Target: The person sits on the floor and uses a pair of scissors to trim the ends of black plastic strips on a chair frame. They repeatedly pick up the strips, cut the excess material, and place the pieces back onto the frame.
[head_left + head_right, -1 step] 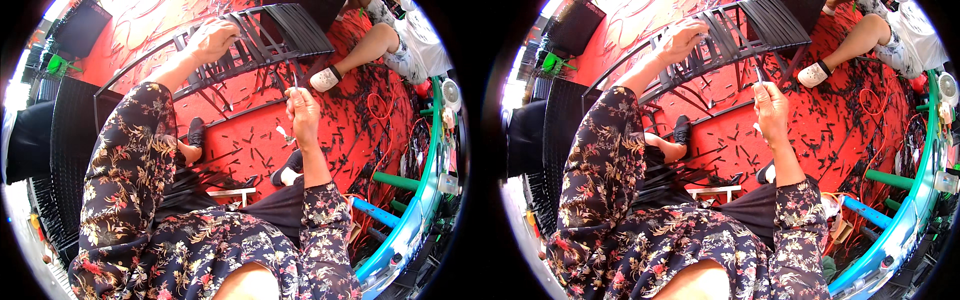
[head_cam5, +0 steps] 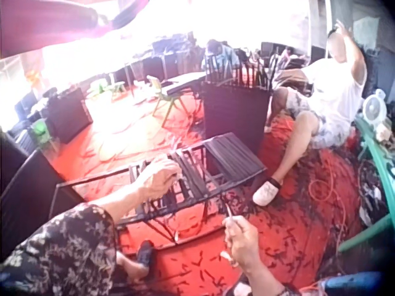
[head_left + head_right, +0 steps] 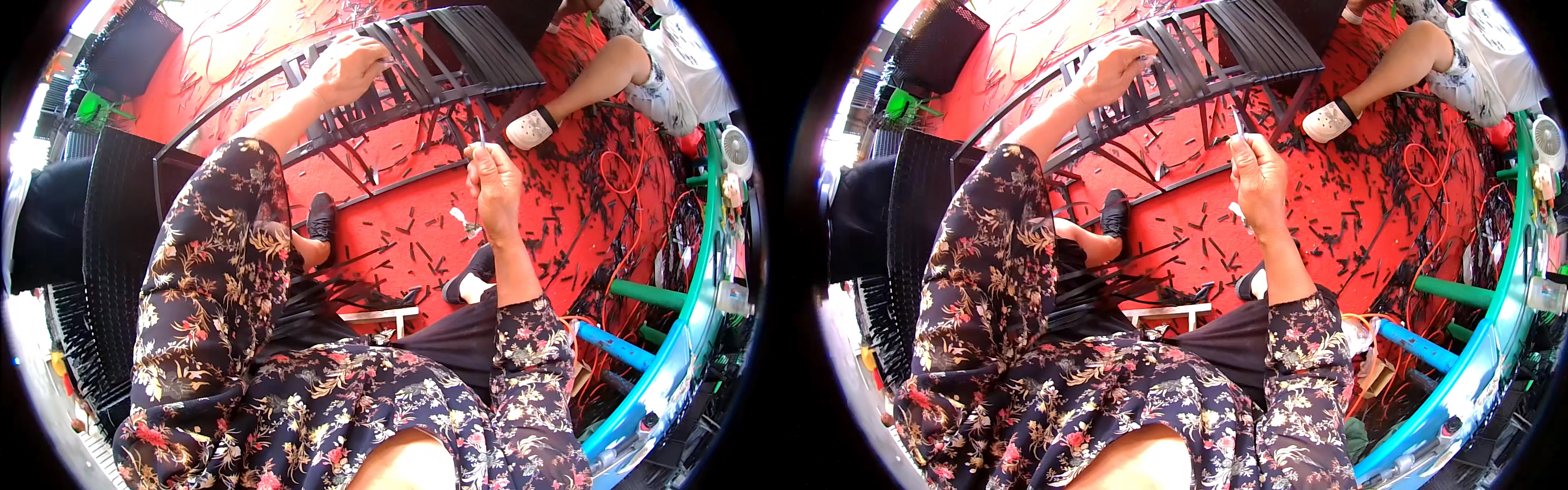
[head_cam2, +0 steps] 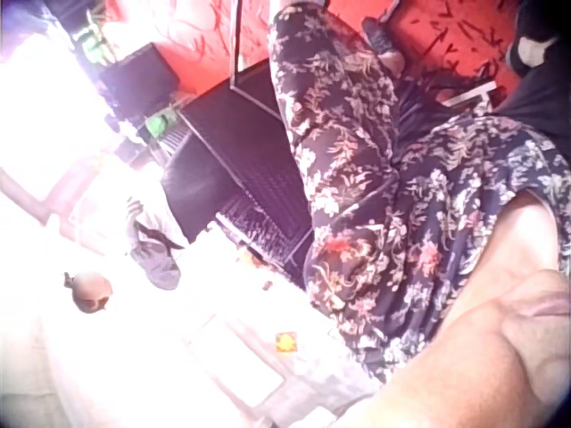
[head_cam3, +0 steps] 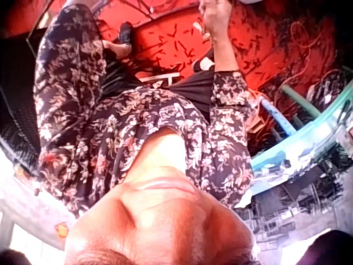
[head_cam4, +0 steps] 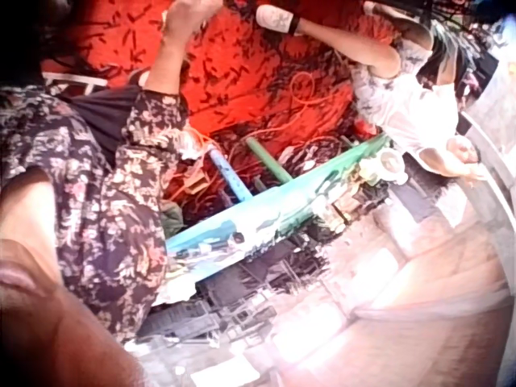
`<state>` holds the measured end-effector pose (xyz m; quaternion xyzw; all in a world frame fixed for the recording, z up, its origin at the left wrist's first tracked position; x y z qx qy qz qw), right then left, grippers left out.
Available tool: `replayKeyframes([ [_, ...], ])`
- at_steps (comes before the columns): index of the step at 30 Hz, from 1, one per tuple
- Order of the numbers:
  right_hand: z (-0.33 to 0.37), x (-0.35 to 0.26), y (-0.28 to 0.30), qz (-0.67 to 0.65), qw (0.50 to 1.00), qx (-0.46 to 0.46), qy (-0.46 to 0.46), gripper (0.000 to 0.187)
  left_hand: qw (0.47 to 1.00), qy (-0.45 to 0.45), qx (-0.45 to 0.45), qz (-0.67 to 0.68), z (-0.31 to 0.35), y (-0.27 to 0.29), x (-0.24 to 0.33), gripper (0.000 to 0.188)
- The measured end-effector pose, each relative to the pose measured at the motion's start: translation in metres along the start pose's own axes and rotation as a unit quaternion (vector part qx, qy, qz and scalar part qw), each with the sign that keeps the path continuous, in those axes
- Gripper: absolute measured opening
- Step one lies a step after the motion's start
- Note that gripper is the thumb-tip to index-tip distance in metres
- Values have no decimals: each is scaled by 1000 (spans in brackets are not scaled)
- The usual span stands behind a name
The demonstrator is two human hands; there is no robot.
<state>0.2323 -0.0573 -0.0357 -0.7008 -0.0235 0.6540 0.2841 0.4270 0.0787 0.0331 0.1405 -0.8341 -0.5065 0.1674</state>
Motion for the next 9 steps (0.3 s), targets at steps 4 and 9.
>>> replayKeyframes([
  [4,2,2,3,11,1000,-1,-9,18,992,110,-51,31,8,-5,6,32],
  [9,17,-26,32,1,998,42,43,18,984,101,-100,-105,17,-38,37,31],
])
Point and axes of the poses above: each hand's wrist, its own z-axis away from the middle knuckle, its own y-axis out of the back of the hand, x = y × z, the point moved 7 cm from there along -z, towards the middle knuckle, and after that the axes turned 8 degrees about -z, right-handed, at the moved point
